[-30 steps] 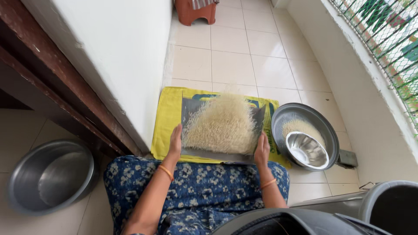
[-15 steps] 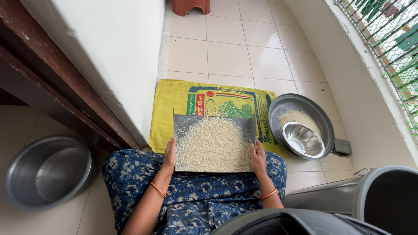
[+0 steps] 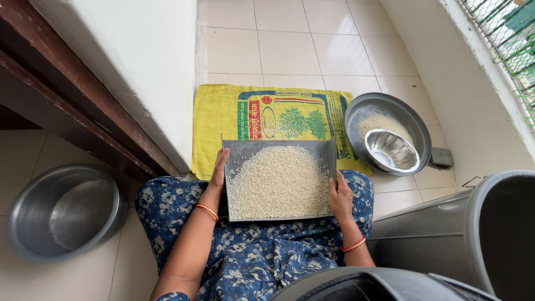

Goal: The person picks through grains of rice in a metal tray to remove impurities, tosses the rice to sift it, and pours portions between the tray and a bowl.

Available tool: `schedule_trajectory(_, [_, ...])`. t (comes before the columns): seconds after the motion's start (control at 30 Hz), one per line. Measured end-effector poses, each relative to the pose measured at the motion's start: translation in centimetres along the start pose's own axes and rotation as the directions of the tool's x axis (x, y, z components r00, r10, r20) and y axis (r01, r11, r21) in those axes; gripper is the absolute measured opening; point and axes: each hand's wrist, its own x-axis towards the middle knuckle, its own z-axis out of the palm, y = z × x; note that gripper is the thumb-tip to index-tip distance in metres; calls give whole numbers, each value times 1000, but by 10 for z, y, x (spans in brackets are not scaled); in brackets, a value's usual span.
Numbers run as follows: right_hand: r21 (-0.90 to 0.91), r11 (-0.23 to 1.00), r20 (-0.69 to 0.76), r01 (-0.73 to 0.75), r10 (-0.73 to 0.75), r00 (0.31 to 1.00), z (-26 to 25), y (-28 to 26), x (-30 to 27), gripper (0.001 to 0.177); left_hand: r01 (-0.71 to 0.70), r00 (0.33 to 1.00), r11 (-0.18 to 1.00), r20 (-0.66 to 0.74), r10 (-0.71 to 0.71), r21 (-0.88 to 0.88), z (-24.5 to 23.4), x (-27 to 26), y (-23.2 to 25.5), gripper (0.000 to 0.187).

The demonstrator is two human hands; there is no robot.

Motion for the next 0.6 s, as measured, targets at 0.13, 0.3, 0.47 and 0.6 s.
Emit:
schedule_trajectory(0.13, [-153, 969, -35, 196, -204, 978, -12, -11, -9, 34, -7, 1000, 1000, 24, 6, 27, 7, -14, 4, 47])
schedule_trajectory(0.3, [-319, 806, -159, 499, -565, 810, -28, -60, -10, 42, -19, 995, 996, 96, 28, -90, 21, -15, 14, 54])
schedule_trajectory(0.47, [-298, 712, 158, 636, -621, 768, -2, -98, -5, 38, -3, 997, 1000, 71, 5, -19, 15, -4, 8, 66])
schedule_trajectory(0.6, [-210, 703, 344, 680, -598, 724, 32, -124, -2, 34, 5, 999, 998, 42, -8, 65, 14, -2, 6, 70])
